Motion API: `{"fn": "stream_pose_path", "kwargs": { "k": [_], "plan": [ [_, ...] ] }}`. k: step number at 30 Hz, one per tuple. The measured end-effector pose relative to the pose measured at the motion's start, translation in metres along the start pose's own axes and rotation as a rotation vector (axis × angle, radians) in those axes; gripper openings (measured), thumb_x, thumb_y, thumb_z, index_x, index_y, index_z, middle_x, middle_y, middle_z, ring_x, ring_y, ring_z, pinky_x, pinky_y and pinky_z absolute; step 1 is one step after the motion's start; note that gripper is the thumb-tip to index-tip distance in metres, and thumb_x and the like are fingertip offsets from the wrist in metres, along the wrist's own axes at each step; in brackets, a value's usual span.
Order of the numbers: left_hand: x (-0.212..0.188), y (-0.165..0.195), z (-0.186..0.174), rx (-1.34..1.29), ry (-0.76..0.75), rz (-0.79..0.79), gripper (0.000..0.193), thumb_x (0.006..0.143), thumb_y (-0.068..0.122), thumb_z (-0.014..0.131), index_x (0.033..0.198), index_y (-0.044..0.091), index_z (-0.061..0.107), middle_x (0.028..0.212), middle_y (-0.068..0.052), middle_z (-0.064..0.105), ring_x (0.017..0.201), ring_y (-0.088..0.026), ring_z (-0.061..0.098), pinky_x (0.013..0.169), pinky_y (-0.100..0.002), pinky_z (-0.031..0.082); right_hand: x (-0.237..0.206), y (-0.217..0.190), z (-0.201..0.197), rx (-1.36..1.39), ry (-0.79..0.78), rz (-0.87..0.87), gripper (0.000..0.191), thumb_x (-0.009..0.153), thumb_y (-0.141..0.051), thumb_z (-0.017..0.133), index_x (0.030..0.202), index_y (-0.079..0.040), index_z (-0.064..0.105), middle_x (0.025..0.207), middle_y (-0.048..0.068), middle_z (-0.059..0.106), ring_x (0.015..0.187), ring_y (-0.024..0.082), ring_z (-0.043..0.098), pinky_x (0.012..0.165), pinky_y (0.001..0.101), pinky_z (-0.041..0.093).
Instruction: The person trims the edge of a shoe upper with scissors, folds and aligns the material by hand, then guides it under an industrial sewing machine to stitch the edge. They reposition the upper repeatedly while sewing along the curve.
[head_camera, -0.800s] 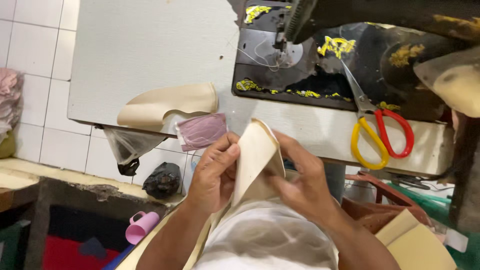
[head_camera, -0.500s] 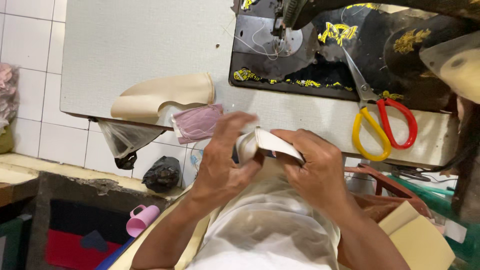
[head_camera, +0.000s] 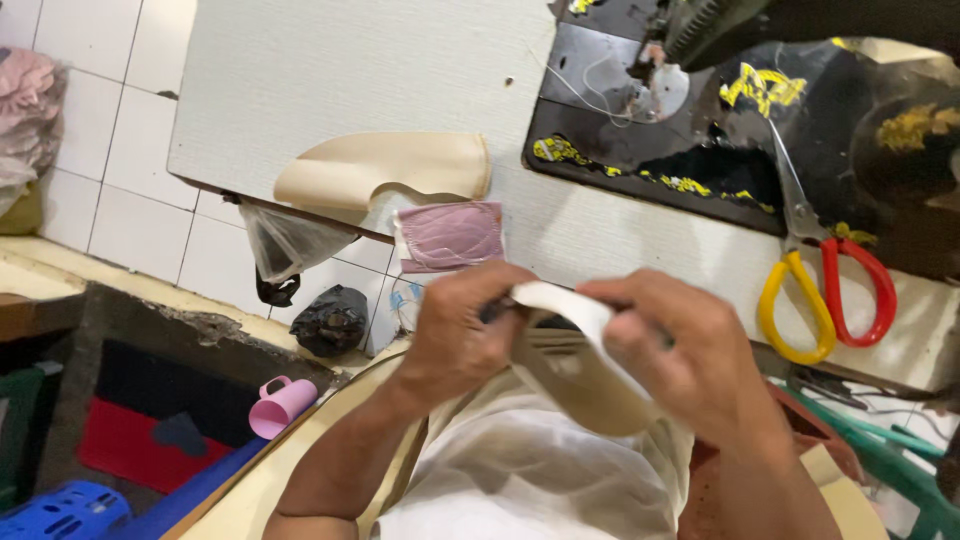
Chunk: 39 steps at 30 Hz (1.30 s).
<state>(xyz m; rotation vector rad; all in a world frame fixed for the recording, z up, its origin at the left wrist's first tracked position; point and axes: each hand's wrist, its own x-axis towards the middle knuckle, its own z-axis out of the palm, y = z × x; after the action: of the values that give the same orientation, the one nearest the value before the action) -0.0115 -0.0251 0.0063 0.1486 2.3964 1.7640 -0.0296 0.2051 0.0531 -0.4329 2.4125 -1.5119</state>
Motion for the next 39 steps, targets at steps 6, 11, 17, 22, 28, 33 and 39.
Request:
{"fn": "stream_pose_path", "kwargs": {
  "k": [6, 11, 17, 22, 28, 33, 39],
  "plan": [
    [0.001, -0.025, -0.084, -0.568, 0.526, 0.095, 0.021, 0.096, 0.004, 0.063, 0.115, 0.004, 0.073, 0.106, -0.007, 0.076, 0.091, -0.013, 0.073, 0.081, -0.029, 0.063, 0.073, 0.003, 0.033, -0.155, 0.067, -0.059, 0.032, 0.094, -0.023, 0.073, 0.118, -0.002, 0.069, 0.104, 0.011, 0.07, 0.087, 0.021, 0.071, 0.072, 0.0337, 0.057],
    [0.012, -0.031, -0.149, -0.268, 0.892, 0.09, 0.013, 0.102, -0.003, 0.068, 0.113, 0.002, 0.071, 0.106, -0.008, 0.074, 0.093, -0.013, 0.072, 0.08, -0.027, 0.062, 0.141, -0.005, 0.069, -0.549, 0.118, -0.377, 0.055, 0.089, -0.029, 0.085, 0.127, 0.004, 0.062, 0.115, 0.018, 0.061, 0.108, 0.032, 0.06, 0.088, 0.0424, 0.052],
    [0.028, -0.03, -0.192, -0.312, 1.005, 0.037, 0.007, 0.104, 0.002, 0.065, 0.11, 0.005, 0.067, 0.102, -0.009, 0.076, 0.09, -0.013, 0.074, 0.076, -0.024, 0.063, 0.174, -0.005, 0.077, -0.538, -0.085, -0.221, 0.033, 0.084, -0.019, 0.085, 0.105, -0.005, 0.063, 0.106, 0.014, 0.063, 0.103, 0.028, 0.062, 0.091, 0.0413, 0.052],
    [0.071, -0.032, -0.183, -0.163, 0.708, 0.238, 0.01, 0.11, 0.002, 0.064, 0.119, 0.006, 0.065, 0.11, -0.01, 0.071, 0.094, -0.017, 0.075, 0.081, -0.027, 0.065, 0.137, -0.034, 0.022, -0.14, 0.154, -0.177, 0.031, 0.094, -0.008, 0.08, 0.116, 0.003, 0.061, 0.098, 0.013, 0.073, 0.086, 0.02, 0.071, 0.072, 0.0314, 0.059],
    [0.159, -0.001, -0.128, 0.442, 0.207, 0.181, 0.046, 0.094, -0.002, 0.065, 0.14, -0.002, 0.056, 0.123, -0.016, 0.067, 0.111, -0.03, 0.065, 0.096, -0.042, 0.054, 0.059, -0.014, -0.046, 0.546, 0.253, 0.023, 0.025, 0.094, 0.004, 0.074, 0.116, 0.009, 0.065, 0.102, 0.015, 0.074, 0.089, 0.019, 0.074, 0.076, 0.0329, 0.066],
    [0.147, 0.061, -0.065, 0.949, 0.302, 0.563, 0.055, 0.1, -0.003, 0.065, 0.151, 0.003, 0.045, 0.154, -0.014, 0.053, 0.147, -0.026, 0.047, 0.125, -0.04, 0.039, 0.026, 0.014, -0.071, 0.619, 0.3, 0.12, 0.02, 0.09, 0.004, 0.076, 0.108, 0.01, 0.069, 0.096, 0.015, 0.076, 0.081, 0.017, 0.075, 0.074, 0.0305, 0.064],
    [0.096, 0.084, 0.007, 0.019, -0.363, 0.221, 0.024, 0.099, 0.017, 0.072, 0.118, 0.002, 0.07, 0.104, -0.007, 0.071, 0.094, -0.014, 0.068, 0.083, -0.029, 0.055, 0.008, 0.027, -0.073, 0.439, 0.229, 0.247, 0.023, 0.086, 0.001, 0.08, 0.107, 0.007, 0.074, 0.085, 0.011, 0.073, 0.07, 0.012, 0.066, 0.059, 0.0264, 0.053]
  ]
}}
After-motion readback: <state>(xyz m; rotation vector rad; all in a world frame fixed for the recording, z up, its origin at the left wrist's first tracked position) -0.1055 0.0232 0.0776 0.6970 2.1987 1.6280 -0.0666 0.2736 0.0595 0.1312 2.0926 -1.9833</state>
